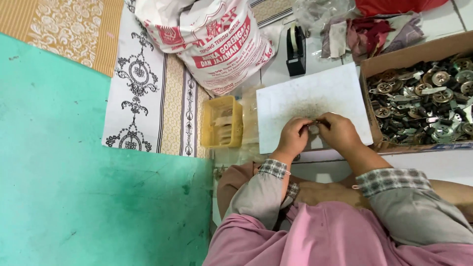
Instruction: The person sits on the floor and sorts small metal parts from a cardboard box onto a white board. They pick up individual pieces, inspect them, and place them in a pile on the board.
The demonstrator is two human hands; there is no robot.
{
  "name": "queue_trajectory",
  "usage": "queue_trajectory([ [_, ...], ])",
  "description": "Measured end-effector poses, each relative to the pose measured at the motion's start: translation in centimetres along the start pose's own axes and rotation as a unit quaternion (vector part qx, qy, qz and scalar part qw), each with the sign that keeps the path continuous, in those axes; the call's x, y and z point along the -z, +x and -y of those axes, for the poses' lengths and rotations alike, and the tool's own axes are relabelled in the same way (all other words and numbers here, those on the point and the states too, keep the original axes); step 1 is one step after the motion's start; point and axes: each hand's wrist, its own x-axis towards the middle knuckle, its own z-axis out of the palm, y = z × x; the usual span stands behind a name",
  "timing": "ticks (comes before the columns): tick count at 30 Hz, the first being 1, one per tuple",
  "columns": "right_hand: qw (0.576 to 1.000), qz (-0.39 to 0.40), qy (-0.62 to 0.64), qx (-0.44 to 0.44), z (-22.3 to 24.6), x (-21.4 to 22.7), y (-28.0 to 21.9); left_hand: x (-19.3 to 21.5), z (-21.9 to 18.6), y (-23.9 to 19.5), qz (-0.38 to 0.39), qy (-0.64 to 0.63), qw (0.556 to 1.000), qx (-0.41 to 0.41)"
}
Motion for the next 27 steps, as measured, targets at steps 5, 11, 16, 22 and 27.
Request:
queue_trajectory([
  [5,0.994,-0.003,-0.101,0.041,-0.3,-1.4,0.8,0.7,0.9,0.0,0.021,0.088,0.996,-0.015],
  [11,0.973,-0.02,-0.206,0.103,0.1,-1.8,0.9,0.9,1.3,0.0,0.028,0.16,0.986,-0.036],
  [16,0.956,-0.019,-0.257,0.14,0.1,-1.6,0.8,1.6,1.4,-0.5,0.025,0.195,0.98,-0.012],
  [22,0.956,-0.007,-0.241,0.168,-0.9,-1.9,1.2,3.0,-1.1,-1.1,0.062,0.184,0.979,0.057],
  [27,0.957,0.004,-0.236,0.169,-1.4,-2.6,1.4,0.4,0.9,-1.7,0.058,0.189,0.979,0.049],
])
